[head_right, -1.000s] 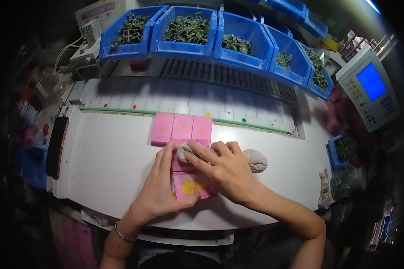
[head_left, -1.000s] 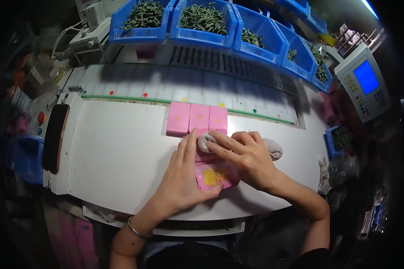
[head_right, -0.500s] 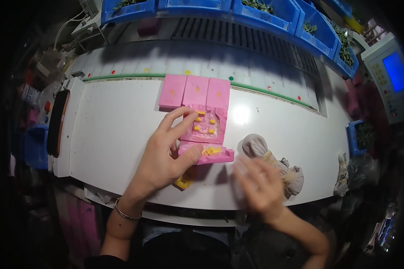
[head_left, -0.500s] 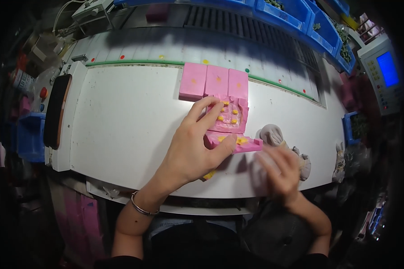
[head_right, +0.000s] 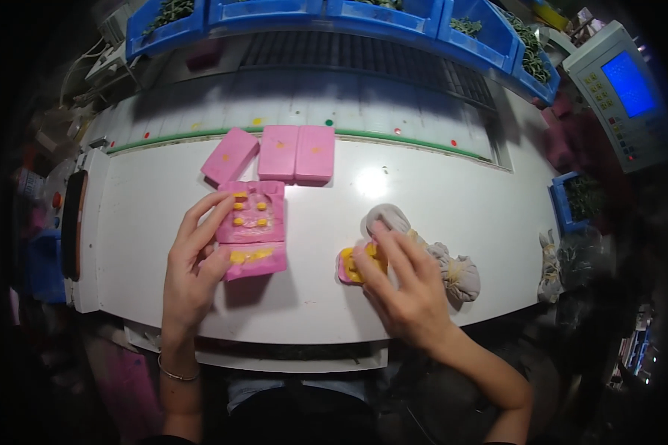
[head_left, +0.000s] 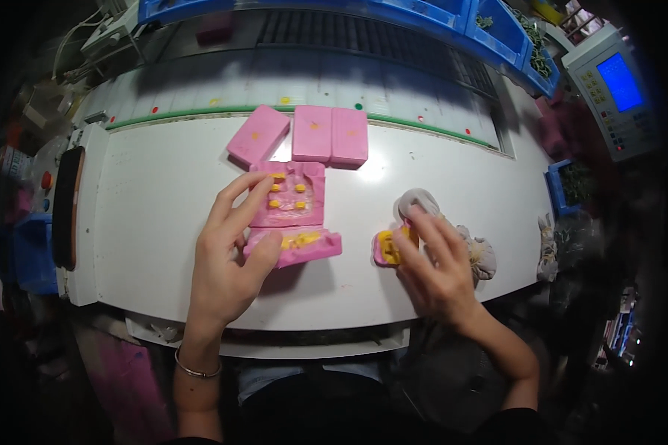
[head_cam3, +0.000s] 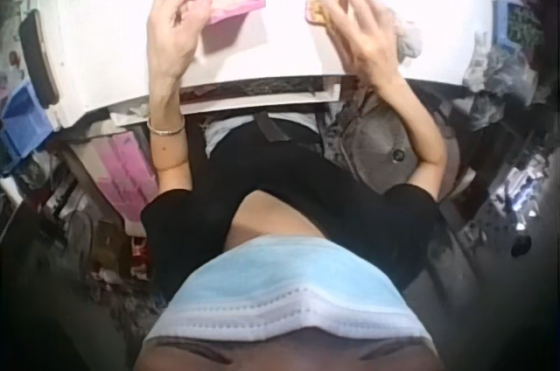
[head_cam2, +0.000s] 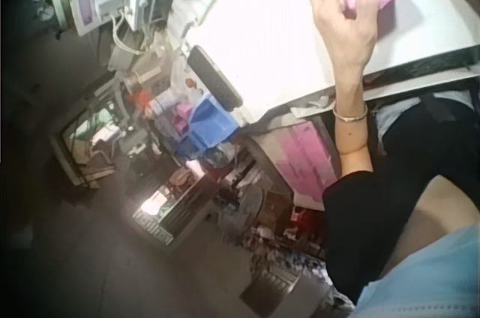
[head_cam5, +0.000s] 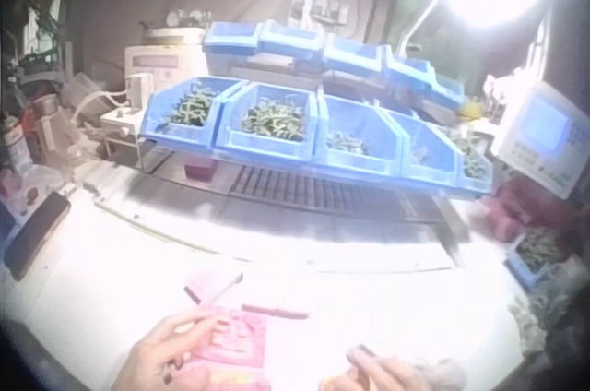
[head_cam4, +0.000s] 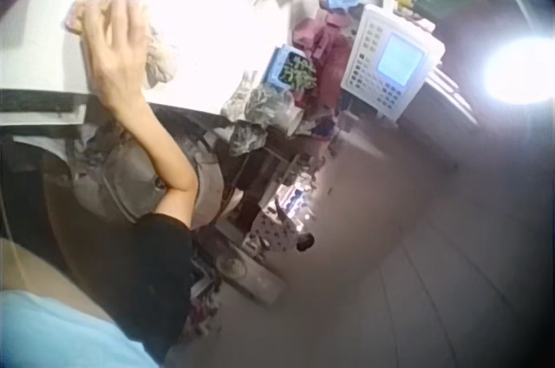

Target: The person removes small green molded components from pink molds and cleans the molds with a white cloth. They place the components into blue bins and interact with a control panel on a machine.

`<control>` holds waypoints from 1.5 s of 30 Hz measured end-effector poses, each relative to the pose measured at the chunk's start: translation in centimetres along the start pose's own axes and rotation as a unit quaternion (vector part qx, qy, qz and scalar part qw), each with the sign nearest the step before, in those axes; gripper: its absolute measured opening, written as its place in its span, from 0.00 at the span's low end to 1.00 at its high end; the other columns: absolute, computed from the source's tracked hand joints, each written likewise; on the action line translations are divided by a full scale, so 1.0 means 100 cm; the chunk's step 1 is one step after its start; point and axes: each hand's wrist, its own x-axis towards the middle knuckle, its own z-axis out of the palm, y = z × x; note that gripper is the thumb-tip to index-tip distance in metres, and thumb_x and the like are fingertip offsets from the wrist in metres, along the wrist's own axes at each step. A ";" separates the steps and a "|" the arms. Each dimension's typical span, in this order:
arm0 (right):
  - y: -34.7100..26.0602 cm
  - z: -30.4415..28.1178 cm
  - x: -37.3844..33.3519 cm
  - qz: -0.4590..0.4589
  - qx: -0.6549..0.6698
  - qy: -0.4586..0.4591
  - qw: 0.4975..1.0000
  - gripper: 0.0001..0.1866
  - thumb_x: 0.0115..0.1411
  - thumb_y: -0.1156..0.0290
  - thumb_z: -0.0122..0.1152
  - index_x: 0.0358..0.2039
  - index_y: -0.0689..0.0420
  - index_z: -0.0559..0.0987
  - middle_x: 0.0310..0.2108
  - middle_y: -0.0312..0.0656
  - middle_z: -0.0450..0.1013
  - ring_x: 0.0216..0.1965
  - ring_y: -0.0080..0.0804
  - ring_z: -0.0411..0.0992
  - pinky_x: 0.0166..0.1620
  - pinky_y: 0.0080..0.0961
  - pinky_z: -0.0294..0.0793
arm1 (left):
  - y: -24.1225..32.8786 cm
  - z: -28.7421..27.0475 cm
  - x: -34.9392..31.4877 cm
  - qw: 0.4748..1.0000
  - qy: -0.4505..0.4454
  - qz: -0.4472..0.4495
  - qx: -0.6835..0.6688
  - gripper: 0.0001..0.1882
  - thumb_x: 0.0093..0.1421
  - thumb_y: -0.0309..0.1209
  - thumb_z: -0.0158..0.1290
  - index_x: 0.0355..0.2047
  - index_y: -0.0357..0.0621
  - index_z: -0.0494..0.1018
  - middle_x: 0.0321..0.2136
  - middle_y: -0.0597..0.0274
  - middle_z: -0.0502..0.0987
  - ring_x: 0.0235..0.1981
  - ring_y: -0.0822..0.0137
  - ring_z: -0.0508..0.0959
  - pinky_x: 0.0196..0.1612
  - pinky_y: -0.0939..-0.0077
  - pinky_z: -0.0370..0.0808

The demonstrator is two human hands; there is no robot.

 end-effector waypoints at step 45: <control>0.007 -0.034 0.009 0.051 0.116 -0.129 0.984 0.30 0.41 0.84 0.55 0.50 0.55 0.72 0.54 0.41 0.66 0.35 0.39 0.67 0.40 0.27 0.69 | -0.013 0.039 -0.023 0.980 0.020 0.165 0.111 0.44 0.37 0.32 0.64 0.56 0.33 0.60 0.54 0.47 0.58 0.53 0.53 0.64 0.54 0.65 0.66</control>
